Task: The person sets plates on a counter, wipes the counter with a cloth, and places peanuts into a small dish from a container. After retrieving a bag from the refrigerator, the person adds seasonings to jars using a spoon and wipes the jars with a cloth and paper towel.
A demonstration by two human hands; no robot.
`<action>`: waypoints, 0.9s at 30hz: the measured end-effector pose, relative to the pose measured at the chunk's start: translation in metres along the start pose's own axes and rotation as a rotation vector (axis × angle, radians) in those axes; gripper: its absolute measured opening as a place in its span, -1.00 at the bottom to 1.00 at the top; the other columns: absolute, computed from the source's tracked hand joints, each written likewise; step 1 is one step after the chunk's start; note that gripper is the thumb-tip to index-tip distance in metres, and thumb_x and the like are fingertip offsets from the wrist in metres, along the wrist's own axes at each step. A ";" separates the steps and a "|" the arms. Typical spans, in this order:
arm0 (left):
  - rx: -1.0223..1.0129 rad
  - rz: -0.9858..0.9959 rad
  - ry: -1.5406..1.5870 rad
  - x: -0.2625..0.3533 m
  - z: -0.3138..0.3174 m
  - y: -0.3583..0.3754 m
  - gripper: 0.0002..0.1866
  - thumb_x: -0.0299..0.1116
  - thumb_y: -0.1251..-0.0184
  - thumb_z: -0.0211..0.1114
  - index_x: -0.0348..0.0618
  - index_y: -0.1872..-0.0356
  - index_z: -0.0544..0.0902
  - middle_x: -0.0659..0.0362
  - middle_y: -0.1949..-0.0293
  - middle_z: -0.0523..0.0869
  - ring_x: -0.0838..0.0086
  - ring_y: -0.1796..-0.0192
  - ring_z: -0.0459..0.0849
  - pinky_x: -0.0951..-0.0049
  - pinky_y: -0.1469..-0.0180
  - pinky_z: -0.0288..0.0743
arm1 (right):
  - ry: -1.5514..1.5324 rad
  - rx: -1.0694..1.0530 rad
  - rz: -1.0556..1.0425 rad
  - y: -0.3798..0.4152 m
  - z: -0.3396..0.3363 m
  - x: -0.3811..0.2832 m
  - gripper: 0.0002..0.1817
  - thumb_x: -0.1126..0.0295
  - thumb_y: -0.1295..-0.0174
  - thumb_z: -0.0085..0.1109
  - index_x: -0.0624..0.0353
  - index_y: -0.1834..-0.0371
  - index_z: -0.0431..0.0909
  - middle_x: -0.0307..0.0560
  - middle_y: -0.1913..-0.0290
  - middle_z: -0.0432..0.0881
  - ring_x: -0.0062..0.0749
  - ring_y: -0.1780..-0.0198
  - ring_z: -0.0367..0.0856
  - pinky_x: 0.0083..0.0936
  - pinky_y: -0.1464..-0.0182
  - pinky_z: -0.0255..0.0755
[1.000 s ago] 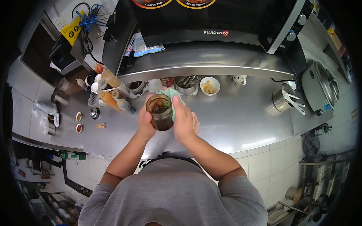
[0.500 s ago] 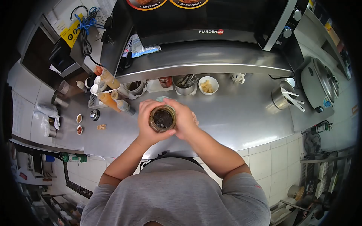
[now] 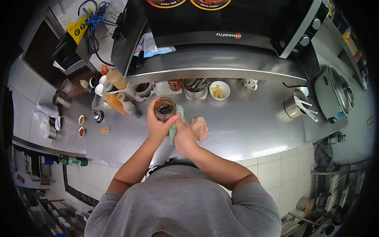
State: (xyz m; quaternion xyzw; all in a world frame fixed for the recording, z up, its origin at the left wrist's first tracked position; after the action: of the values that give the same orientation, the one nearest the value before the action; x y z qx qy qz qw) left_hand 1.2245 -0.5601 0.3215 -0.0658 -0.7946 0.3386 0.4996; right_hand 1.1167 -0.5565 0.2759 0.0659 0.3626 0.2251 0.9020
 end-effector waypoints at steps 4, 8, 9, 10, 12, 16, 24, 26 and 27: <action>-0.157 -0.201 0.365 0.004 0.007 0.000 -0.02 -0.38 0.10 0.56 -0.21 -0.36 0.12 0.05 -0.11 0.49 0.31 -0.13 0.52 0.32 -0.19 0.39 | 0.169 -0.116 -0.228 0.009 0.015 -0.039 -0.43 0.20 -0.48 -0.18 0.25 -0.45 0.05 -0.05 -0.35 0.28 -0.44 -0.32 0.27 -0.51 -0.36 0.07; -0.402 -0.244 0.501 0.021 -0.002 -0.013 0.11 -0.54 0.18 0.55 -0.10 -0.44 0.02 0.06 -0.16 0.45 0.36 -0.21 0.45 0.33 -0.24 0.34 | 0.197 -0.383 -0.117 0.015 0.025 -0.068 -0.36 0.40 -0.40 -0.06 0.18 -0.50 -0.04 -0.05 -0.40 0.22 -0.46 -0.37 0.22 -0.51 -0.38 0.06; -0.451 -0.303 0.526 0.027 -0.005 -0.016 0.12 -0.56 0.20 0.55 -0.08 -0.45 0.03 0.07 -0.15 0.46 0.37 -0.21 0.44 0.33 -0.25 0.32 | 0.245 -0.356 -0.112 0.019 0.030 -0.072 -0.34 0.46 -0.34 -0.02 0.18 -0.50 -0.02 -0.06 -0.39 0.24 -0.47 -0.36 0.23 -0.51 -0.37 0.08; -0.498 -0.359 0.551 0.034 -0.007 -0.020 0.13 -0.58 0.21 0.54 -0.07 -0.45 0.03 0.08 -0.15 0.46 0.38 -0.21 0.44 0.34 -0.27 0.31 | 0.294 -0.331 -0.108 0.021 0.036 -0.076 -0.31 0.51 -0.29 0.02 0.18 -0.49 0.01 -0.07 -0.38 0.26 -0.47 -0.35 0.25 -0.51 -0.36 0.11; -0.551 -0.423 0.580 0.034 -0.009 -0.020 0.13 -0.60 0.24 0.53 -0.07 -0.45 0.05 0.10 -0.15 0.47 0.39 -0.21 0.44 0.35 -0.28 0.29 | 0.396 -0.326 -0.142 0.020 0.038 -0.079 -0.27 0.59 -0.20 0.11 0.17 -0.47 0.08 -0.08 -0.35 0.30 -0.47 -0.33 0.29 -0.52 -0.33 0.16; -0.521 -0.441 0.561 -0.004 -0.014 -0.002 0.08 -0.59 0.29 0.55 -0.15 -0.40 0.14 0.11 -0.15 0.49 0.38 -0.20 0.47 0.36 -0.26 0.33 | 0.661 -0.234 -0.171 -0.004 0.005 -0.075 -0.28 0.59 -0.10 0.24 0.15 -0.39 0.24 -0.01 -0.31 0.38 -0.39 -0.28 0.39 -0.49 -0.30 0.24; -0.256 -0.510 0.035 -0.110 -0.030 0.080 -0.06 -0.41 0.28 0.60 -0.28 -0.25 0.28 -0.01 -0.07 0.57 0.22 -0.16 0.55 0.34 -0.23 0.39 | 1.687 -0.048 -0.572 -0.023 -0.059 -0.040 -0.32 0.35 -0.02 0.36 0.18 -0.28 0.37 0.23 -0.22 0.45 0.03 -0.26 0.40 -0.25 -0.30 0.26; -0.159 -0.561 -0.024 -0.115 -0.040 0.087 -0.06 -0.41 0.27 0.60 -0.28 -0.25 0.28 -0.03 -0.08 0.57 0.20 -0.15 0.55 0.34 -0.22 0.40 | 1.645 -0.115 -0.490 -0.026 -0.053 -0.037 -0.32 0.31 0.00 0.37 0.20 -0.25 0.39 0.26 -0.21 0.45 0.08 -0.25 0.40 -0.23 -0.29 0.27; -0.130 -0.575 -0.036 -0.120 -0.042 0.089 -0.05 -0.40 0.26 0.60 -0.28 -0.26 0.27 -0.04 -0.09 0.56 0.19 -0.16 0.55 0.34 -0.22 0.40 | 1.612 -0.152 -0.433 -0.027 -0.050 -0.034 -0.33 0.32 -0.01 0.37 0.20 -0.24 0.40 0.26 -0.21 0.44 0.07 -0.25 0.40 -0.24 -0.29 0.27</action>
State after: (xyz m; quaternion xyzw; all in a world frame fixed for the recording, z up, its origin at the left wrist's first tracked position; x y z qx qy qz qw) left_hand 1.2976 -0.5259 0.1897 0.1363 -0.8094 0.1325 0.5557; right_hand 1.0699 -0.5981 0.2532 -0.2473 0.8849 0.0492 0.3917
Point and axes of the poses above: each hand's wrist, its own y-axis away from the middle knuckle, its own z-axis out of the palm, x = y × z, the point moved 5 cm from there along -y, towards the middle knuckle
